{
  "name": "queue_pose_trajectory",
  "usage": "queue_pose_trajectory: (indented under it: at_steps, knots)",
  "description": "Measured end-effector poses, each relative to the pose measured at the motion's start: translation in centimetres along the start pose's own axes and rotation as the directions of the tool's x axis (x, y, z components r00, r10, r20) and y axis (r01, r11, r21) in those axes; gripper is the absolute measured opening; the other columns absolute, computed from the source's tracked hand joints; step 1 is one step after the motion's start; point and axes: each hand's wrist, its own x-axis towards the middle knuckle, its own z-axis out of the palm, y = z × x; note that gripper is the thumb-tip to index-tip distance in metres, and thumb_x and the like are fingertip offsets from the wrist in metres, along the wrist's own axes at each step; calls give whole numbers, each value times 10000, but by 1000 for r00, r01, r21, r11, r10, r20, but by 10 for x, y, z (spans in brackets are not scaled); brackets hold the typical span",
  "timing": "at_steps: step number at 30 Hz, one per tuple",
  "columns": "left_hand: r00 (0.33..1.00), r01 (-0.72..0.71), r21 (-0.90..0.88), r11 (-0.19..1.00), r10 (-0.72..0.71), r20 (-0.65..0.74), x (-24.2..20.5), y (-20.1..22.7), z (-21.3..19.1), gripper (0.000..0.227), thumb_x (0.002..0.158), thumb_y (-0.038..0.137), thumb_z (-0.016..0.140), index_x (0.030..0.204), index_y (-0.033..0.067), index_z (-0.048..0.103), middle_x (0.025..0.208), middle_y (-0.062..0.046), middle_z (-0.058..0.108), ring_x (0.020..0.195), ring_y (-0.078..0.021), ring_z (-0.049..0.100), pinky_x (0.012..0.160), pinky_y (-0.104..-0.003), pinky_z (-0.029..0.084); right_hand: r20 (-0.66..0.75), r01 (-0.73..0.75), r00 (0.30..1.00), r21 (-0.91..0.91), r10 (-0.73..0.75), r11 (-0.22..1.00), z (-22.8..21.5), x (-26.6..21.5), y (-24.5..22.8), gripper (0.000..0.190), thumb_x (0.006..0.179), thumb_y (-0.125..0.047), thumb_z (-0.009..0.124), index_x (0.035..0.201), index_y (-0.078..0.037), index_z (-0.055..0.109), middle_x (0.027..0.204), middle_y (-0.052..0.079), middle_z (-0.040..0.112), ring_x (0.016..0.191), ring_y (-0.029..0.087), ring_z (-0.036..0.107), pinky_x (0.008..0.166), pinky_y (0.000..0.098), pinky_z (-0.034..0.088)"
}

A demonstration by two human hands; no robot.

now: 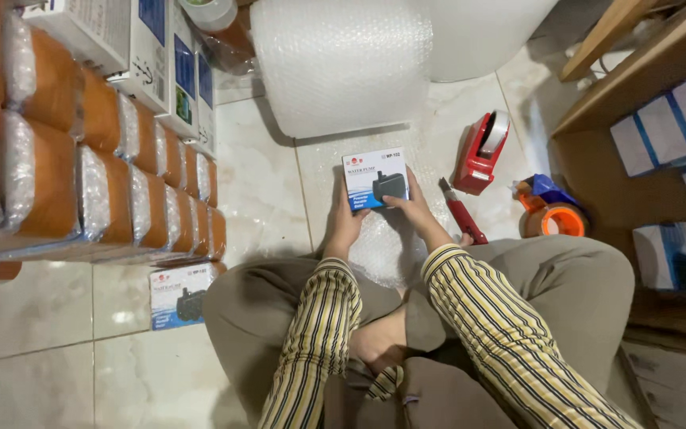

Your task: The person wraps small boxes in bubble wrap and secures them with tape. They then place the wrapped items into a larger cardboard box.

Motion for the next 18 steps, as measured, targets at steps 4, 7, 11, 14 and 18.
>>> queue_pose_trajectory:
  at_steps: [4,7,11,14,18]
  knots:
    - [1000,-27,52,998,27,-2,-5,11,-9,955,762,200,745,1491,117,133,1503,-209,234,1330,-401,332,1107,-456,306,-12,-7,1000,78,8,997,-2,12,16,875,752,-126,728,1476,-168,238,1466,197,329,1399,324,222,1153,432,194]
    - [999,-51,94,994,51,1,-3,10,-7,954,761,216,742,1483,96,130,1464,-252,288,1307,-417,361,1095,-482,315,-33,-44,998,81,46,996,-3,14,18,884,739,-125,731,1476,-172,246,1471,196,324,1399,315,228,1143,419,216]
    - [1000,-15,114,993,13,19,0,13,-7,967,766,261,733,1492,120,110,1467,-216,313,1319,-374,367,1102,-439,306,-57,-76,995,4,77,997,-4,24,26,910,707,-129,756,1470,-231,269,1456,170,364,1391,317,252,1128,423,229]
    - [1000,-22,95,995,21,10,-9,29,-16,951,772,234,727,1487,92,116,1464,-241,304,1321,-400,354,1104,-451,299,-60,-104,993,-63,100,993,-7,30,33,912,700,-170,770,1462,-280,283,1447,154,384,1382,303,276,1119,418,246]
    - [1000,-17,71,997,17,-1,-6,23,-11,914,789,220,714,1483,72,138,1446,-262,329,1317,-405,365,1100,-450,296,-71,-112,992,-104,105,988,-7,29,28,912,687,-189,773,1458,-273,294,1437,175,394,1372,322,294,1108,430,257]
